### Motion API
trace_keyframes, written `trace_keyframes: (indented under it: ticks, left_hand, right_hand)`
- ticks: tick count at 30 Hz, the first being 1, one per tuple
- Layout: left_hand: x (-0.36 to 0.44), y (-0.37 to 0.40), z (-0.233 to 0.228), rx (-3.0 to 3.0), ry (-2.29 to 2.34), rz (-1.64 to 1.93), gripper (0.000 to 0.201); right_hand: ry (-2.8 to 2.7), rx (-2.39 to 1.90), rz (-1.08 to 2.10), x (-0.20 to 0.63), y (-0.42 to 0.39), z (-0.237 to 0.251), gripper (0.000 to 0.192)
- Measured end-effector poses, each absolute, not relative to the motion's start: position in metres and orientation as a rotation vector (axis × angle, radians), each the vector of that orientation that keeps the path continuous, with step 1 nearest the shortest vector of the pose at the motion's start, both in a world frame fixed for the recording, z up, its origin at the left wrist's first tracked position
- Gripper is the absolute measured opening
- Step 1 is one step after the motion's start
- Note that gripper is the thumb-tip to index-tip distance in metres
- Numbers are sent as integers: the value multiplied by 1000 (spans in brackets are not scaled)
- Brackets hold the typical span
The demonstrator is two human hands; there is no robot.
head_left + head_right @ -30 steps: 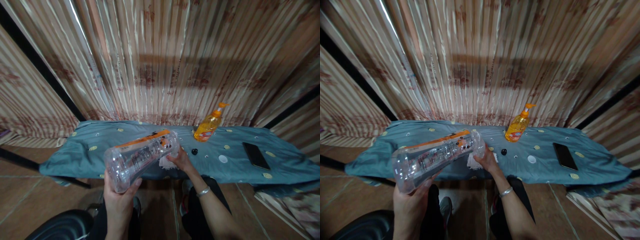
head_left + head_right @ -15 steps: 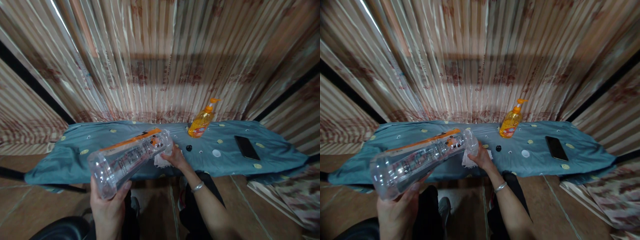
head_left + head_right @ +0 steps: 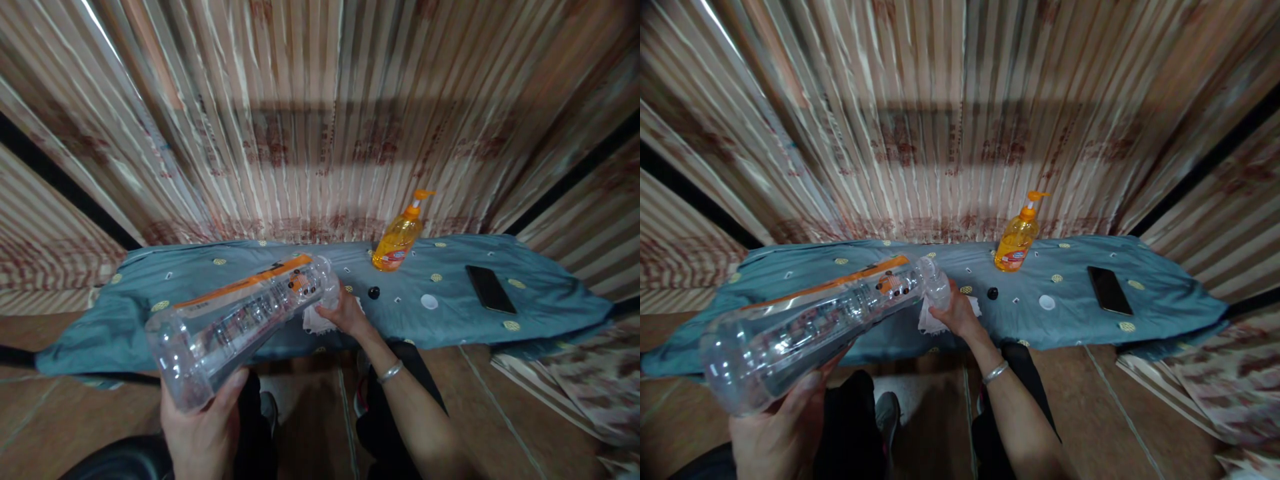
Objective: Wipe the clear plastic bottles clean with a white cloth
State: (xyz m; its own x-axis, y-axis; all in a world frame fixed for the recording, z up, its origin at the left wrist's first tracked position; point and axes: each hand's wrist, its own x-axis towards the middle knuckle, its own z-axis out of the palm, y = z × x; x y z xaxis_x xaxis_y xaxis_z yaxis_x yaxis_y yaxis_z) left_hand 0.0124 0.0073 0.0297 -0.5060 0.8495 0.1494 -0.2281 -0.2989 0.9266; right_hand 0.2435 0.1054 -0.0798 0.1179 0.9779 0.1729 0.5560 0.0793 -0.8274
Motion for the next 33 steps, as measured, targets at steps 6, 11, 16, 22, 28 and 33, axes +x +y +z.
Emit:
trace_keyframes:
  ticks: [6, 11, 16, 22, 28, 33]
  left_hand:
    - [12, 4, 26, 839, 1232, 1881, 68]
    - [14, 4, 30, 835, 1238, 1891, 67]
    - [19, 6, 36, 787, 1282, 1898, 61]
    - [17, 6, 33, 813, 1292, 1885, 55]
    - [18, 6, 34, 813, 1269, 1890, 58]
    - [18, 6, 35, 804, 1251, 1898, 54]
  right_hand:
    - [-1534, -1588, 665, 243, 105, -81, 71]
    - [-1533, -1584, 668, 244, 106, -82, 73]
    - [-1525, -1566, 661, 244, 107, -86, 73]
    - [-1529, -1568, 653, 244, 108, -86, 68]
    - [-1527, -1588, 647, 244, 107, -85, 71]
    - [-1528, -1584, 659, 244, 107, -86, 72]
